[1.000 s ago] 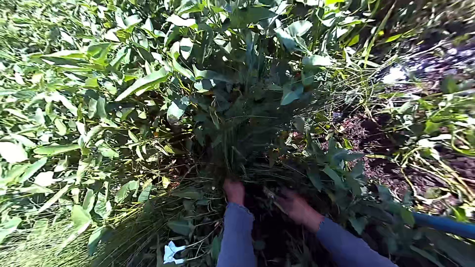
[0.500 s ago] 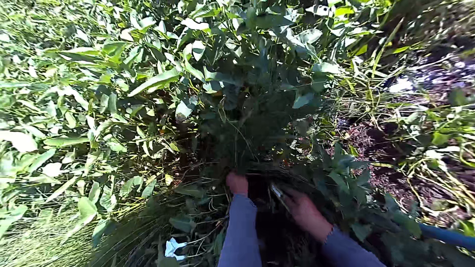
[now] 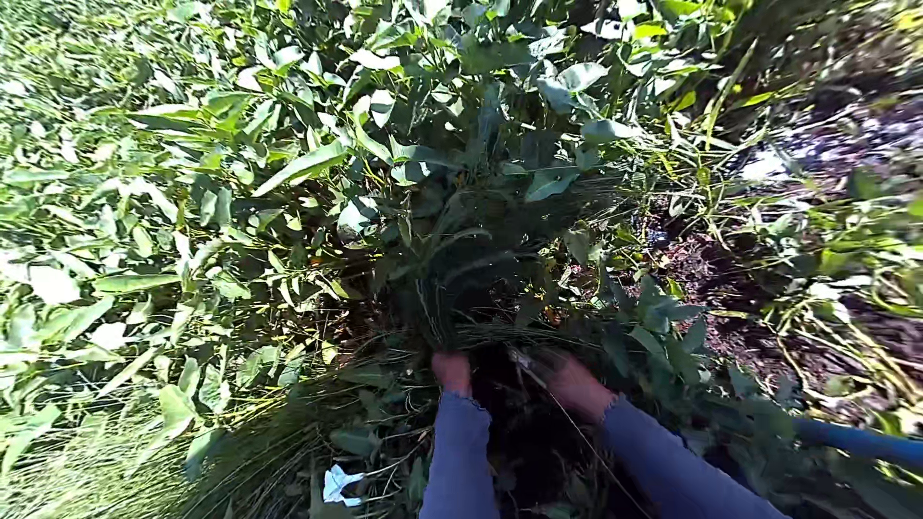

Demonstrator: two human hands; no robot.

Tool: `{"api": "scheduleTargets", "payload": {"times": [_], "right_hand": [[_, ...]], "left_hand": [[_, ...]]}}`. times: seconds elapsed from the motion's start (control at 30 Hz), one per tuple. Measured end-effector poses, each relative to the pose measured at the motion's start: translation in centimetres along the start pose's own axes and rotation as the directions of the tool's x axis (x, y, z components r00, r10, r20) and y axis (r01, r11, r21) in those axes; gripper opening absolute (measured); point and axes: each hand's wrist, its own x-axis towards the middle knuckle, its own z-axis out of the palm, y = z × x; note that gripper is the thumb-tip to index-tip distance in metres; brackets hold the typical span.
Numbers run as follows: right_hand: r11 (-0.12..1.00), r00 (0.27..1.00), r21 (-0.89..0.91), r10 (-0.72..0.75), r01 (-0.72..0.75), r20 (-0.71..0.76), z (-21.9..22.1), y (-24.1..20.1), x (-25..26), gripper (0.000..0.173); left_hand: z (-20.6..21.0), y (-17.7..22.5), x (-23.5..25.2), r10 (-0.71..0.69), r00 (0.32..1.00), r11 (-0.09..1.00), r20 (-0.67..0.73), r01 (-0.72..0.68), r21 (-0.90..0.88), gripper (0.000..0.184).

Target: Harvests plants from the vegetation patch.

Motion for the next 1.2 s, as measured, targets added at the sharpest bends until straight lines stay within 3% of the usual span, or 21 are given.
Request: {"api": "scheduleTargets", "payload": {"times": [0.17,0.3,0.4,0.5,0.73,0.9,1.07,1.2], "right_hand": [[0.992,0.997,-0.101,-0.071,0.068,-0.025,2.8,-0.7,3.3,0.039],[0.984,0.991,-0.141,-0.092,0.106,0.1,1.6,1.1,0.4,0.039],[0.992,0.998,-0.115,-0.041,0.046,0.045,0.3,1.4,-2.4,0.039],[0.998,0.999,-0.042,-0.042,0.042,0.005,0.1,1.2,-2.7,0.039],[0.995,0.995,0.031,-0.1,0.099,0.006,1.6,2.2,-4.0,0.043],[0.988,0.99,0.071,-0.139,0.139,-0.007,1.1,2.8,-5.9,0.044],[0.98,0.982,0.054,-0.191,0.191,-0.009,0.6,2.5,-8.4,0.044],[0.973,0.977,0.087,-0.213,0.214,-0.021,0.1,2.6,-10.7,0.043]], "left_hand": [[-0.2,0.3,-0.1,-0.038,0.999,0.999,-0.011,0.037,-0.031,0.025],[-2.1,1.0,1.0,-0.092,0.995,0.987,-0.03,0.087,-0.137,0.027],[-4.4,1.5,1.5,-0.106,0.994,0.969,-0.023,0.098,-0.227,0.034],[-6.1,2.2,0.5,-0.096,0.994,0.978,-0.042,0.086,-0.191,0.035],[-8.4,6.3,-1.5,-0.001,0.995,0.998,-0.102,-0.005,-0.064,0.045],[-12.9,10.8,-3.5,0.102,0.988,0.995,-0.114,-0.103,-0.001,0.047],[-17.4,15.0,-5.2,0.212,0.969,0.977,-0.128,-0.21,0.026,0.038],[-19.4,16.2,-6.2,0.205,0.966,0.975,-0.158,-0.216,-0.056,0.043]]}}
